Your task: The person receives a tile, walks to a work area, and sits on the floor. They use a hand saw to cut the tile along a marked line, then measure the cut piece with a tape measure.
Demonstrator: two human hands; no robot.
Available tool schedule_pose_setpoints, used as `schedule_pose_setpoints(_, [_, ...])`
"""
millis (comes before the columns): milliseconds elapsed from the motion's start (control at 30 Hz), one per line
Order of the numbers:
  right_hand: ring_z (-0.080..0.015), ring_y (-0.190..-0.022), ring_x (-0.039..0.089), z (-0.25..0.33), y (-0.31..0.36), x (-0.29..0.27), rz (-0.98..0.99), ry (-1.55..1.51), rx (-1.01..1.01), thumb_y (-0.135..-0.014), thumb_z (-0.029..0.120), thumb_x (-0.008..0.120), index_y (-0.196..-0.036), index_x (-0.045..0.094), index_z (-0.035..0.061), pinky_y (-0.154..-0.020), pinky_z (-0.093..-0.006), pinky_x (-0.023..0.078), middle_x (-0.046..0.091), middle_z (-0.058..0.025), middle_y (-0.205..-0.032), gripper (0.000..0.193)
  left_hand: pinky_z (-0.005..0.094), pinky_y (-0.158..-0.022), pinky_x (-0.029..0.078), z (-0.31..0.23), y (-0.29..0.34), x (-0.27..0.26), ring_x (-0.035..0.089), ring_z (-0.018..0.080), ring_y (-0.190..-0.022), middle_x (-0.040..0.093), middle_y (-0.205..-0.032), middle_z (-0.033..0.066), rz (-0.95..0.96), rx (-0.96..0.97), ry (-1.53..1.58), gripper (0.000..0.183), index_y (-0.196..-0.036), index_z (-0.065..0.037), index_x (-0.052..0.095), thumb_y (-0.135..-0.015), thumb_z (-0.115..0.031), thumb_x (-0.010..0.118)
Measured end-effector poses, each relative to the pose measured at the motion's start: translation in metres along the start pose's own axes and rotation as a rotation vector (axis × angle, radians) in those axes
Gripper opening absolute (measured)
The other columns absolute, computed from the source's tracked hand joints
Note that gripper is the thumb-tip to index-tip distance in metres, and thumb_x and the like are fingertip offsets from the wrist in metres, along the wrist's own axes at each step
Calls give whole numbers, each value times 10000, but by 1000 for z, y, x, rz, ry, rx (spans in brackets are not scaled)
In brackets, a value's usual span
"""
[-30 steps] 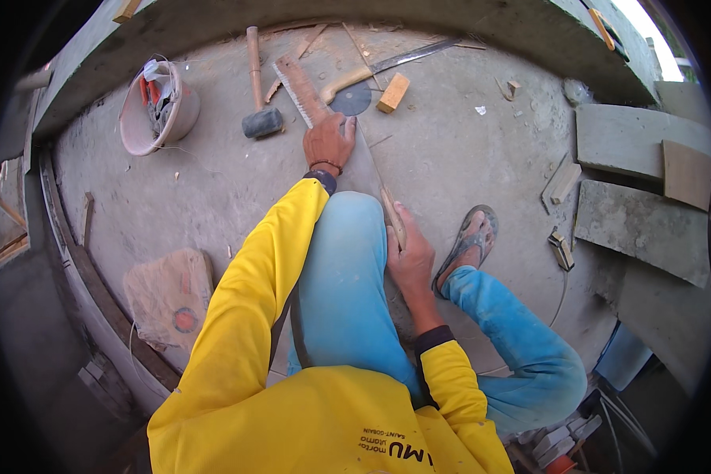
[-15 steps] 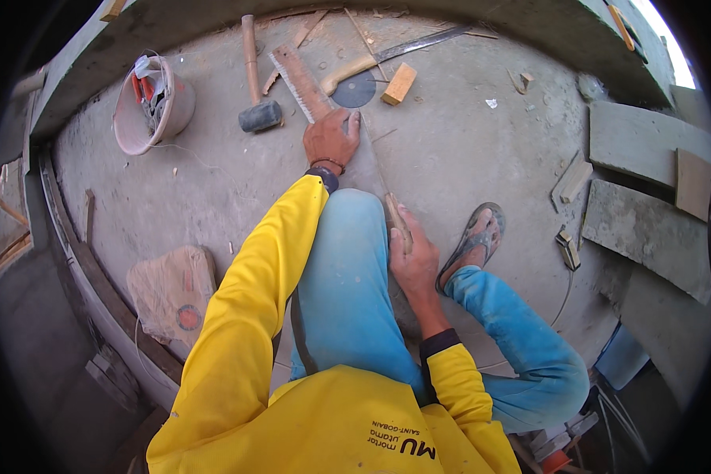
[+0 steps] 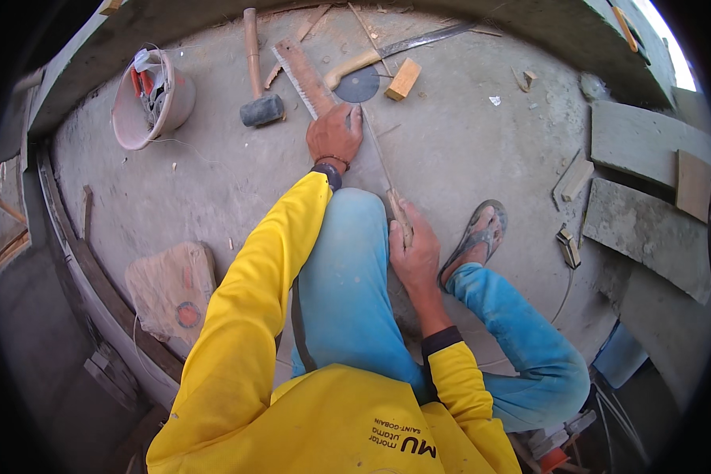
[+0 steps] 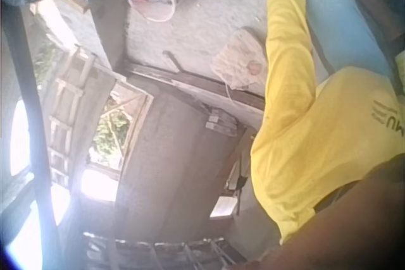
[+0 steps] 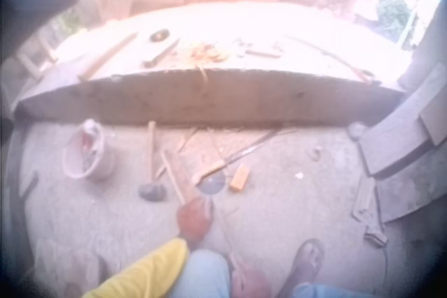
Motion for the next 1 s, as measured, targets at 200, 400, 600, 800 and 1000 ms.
schedule_pose_setpoints(200, [-418, -1125, 695, 1, -5, -1, 3, -32, -2, -961, 96, 625, -1304, 625, -28, -966, -434, 551, 697, -256, -1233, 364, 470, -757, 514, 3, 1, 1, 696, 356, -884, 738, -937, 110, -38, 0, 36, 283, -952, -140, 726, -975, -397, 609])
schedule_pose_setpoints(400, [-412, -1132, 696, 6, -16, 5, 31, -45, -10, -964, 83, 616, -1308, 625, -27, -973, -425, 548, 696, -253, -1242, 361, 459, -775, 523, 5, 1, 2, 704, 354, -883, 747, -932, 109, 16, -25, 15, 282, -964, -145, 747, -969, -399, 624])
schedule_pose_setpoints(600, [-407, -1122, 703, 11, -19, -3, 50, 28, -22, -963, 80, 610, -1276, 643, -24, -966, -434, 549, 702, -253, -1228, 332, 453, -741, 501, 6, 2, 1, 704, 333, -812, 743, -859, 96, -85, -23, 39, 241, -891, -161, 750, -947, -374, 653])
schedule_pose_setpoints(800, [-401, -1116, 708, 7, -15, -6, 94, 55, 5, -964, 80, 607, -1257, 652, -22, -960, -434, 550, 705, -251, -1221, 314, 450, -737, 505, 5, 0, 0, 705, 331, -813, 743, -855, 96, -58, -14, 40, 242, -875, -157, 746, -941, -373, 660])
schedule_pose_setpoints(1000, [-423, -1077, 700, 23, -51, 6, 94, 29, 6, -954, 69, 622, -1248, 658, -36, -920, -458, 558, 702, -264, -1199, 314, 464, -762, 526, 6, 0, 1, 706, 352, -845, 750, -911, 114, -37, -15, 40, 252, -954, -164, 754, -963, -387, 639])
Point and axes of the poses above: each hand's wrist, its own y-axis away from the middle knuckle, its own x-axis out of the palm, z = x × y, the point moved 8 cm from there along -y, towards the middle knuckle
